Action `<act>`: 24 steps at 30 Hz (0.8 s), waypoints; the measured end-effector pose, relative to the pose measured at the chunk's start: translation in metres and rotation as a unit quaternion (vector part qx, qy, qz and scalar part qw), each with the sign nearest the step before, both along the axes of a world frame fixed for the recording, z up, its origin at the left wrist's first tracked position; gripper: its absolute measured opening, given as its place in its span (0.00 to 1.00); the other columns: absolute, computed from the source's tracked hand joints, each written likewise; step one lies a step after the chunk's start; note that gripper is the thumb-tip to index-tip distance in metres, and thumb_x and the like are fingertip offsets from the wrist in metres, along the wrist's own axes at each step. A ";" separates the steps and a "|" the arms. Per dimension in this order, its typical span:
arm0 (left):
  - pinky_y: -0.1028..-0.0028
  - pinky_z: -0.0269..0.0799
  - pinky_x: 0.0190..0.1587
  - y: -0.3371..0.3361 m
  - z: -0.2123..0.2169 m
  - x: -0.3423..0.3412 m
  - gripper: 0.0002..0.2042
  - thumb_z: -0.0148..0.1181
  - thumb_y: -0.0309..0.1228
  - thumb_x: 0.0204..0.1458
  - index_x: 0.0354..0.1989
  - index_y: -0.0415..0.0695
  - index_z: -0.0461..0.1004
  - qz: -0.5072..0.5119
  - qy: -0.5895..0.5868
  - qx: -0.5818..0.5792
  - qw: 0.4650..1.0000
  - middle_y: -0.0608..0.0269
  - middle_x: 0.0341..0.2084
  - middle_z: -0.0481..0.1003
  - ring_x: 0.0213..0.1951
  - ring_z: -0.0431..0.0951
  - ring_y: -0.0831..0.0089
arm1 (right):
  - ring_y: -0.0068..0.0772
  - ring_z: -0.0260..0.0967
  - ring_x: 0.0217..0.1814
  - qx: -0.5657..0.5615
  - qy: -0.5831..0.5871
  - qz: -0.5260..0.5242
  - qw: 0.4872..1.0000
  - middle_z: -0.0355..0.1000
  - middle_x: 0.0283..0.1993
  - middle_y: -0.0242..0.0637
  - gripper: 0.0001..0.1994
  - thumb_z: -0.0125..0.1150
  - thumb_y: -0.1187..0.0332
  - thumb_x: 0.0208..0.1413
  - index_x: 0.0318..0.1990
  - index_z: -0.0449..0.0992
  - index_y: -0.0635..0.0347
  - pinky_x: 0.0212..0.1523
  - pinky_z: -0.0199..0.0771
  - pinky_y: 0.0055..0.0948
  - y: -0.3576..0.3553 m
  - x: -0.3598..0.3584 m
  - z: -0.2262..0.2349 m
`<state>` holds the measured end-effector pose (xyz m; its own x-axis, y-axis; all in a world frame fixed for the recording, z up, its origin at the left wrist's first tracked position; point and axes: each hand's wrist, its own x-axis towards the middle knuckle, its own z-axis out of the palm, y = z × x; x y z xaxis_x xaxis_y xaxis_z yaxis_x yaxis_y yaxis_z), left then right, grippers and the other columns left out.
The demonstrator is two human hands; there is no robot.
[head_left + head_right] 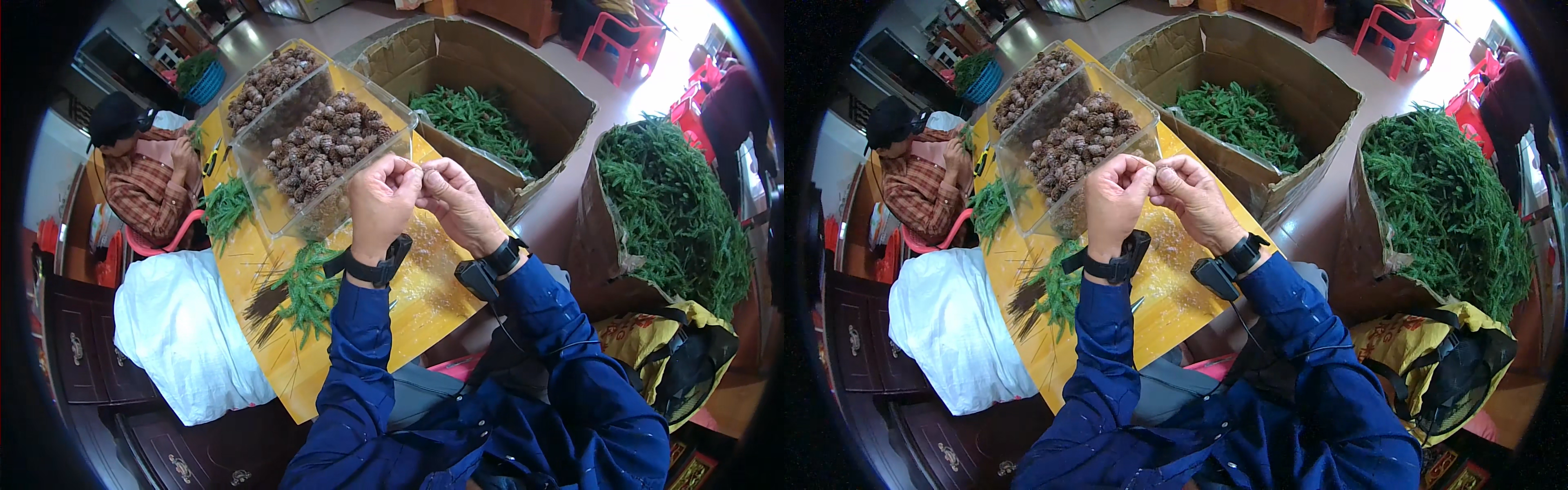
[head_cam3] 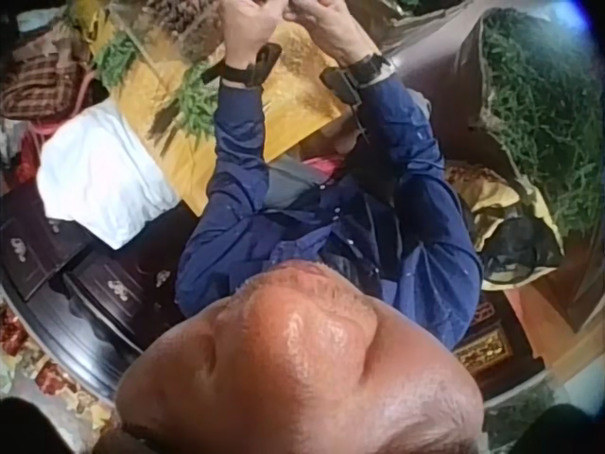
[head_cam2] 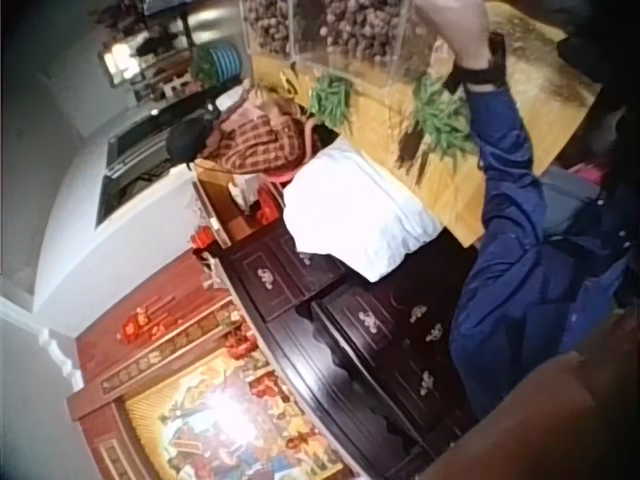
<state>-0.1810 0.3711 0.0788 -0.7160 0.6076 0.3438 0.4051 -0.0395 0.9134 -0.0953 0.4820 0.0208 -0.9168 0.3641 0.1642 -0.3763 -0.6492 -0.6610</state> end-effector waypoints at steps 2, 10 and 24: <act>0.83 0.66 0.25 -0.002 0.001 -0.002 0.03 0.60 0.21 0.55 0.31 0.36 0.79 -0.017 -0.044 0.004 0.999 0.69 0.21 0.77 0.24 0.71 0.88 | 0.21 0.75 0.47 0.005 -0.009 0.028 1.000 0.75 0.45 0.30 0.09 0.59 0.63 0.67 0.48 0.73 0.56 0.47 0.79 0.24 0.002 0.001 0.003; 0.83 0.65 0.26 -0.008 0.005 -0.004 0.03 0.61 0.22 0.55 0.31 0.37 0.79 -0.011 0.065 -0.081 0.995 0.73 0.21 0.76 0.23 0.69 0.89 | 0.19 0.74 0.38 0.191 -0.103 0.019 0.976 0.74 0.39 0.29 0.10 0.58 0.61 0.68 0.44 0.72 0.58 0.37 0.73 0.18 0.018 0.012 0.021; 0.78 0.69 0.27 -0.018 0.024 -0.007 0.05 0.62 0.23 0.54 0.29 0.36 0.79 -0.042 -0.059 0.010 0.997 0.72 0.19 0.75 0.23 0.72 0.86 | 0.18 0.70 0.31 0.203 -0.064 -0.049 0.976 0.71 0.35 0.29 0.10 0.51 0.61 0.71 0.43 0.70 0.57 0.31 0.69 0.17 0.013 0.008 0.019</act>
